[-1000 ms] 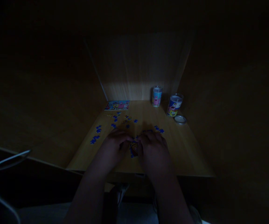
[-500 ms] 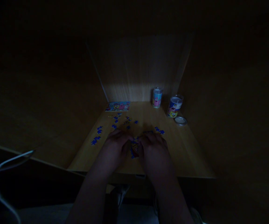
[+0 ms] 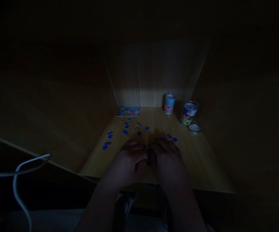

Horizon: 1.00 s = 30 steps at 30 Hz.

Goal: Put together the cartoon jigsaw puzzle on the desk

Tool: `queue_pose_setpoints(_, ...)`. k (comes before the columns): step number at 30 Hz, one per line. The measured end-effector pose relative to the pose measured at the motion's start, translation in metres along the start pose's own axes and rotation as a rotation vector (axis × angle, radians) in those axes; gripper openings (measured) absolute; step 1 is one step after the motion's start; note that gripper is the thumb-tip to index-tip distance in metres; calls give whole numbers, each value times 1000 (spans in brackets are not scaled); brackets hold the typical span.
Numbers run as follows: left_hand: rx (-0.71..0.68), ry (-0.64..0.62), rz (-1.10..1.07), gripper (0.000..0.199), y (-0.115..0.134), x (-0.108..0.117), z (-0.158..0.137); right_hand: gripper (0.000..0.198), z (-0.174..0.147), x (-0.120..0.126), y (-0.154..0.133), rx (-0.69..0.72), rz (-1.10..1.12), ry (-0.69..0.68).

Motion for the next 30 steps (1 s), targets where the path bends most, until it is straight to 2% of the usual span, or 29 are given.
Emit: queue_pose_setpoints(30,11,-43,-13,17,1,-3,0,21,-1,-1,-1,26,-4,12)
Point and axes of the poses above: each hand's wrist, its own z-axis towards the middle knuckle, its own x-axis out of the back of the hand, y = z × x, the point moved 10 cm from there along z, towards the middle knuckle, and after that the axes turned 4 degrees about -x, right-handed, at the moved point
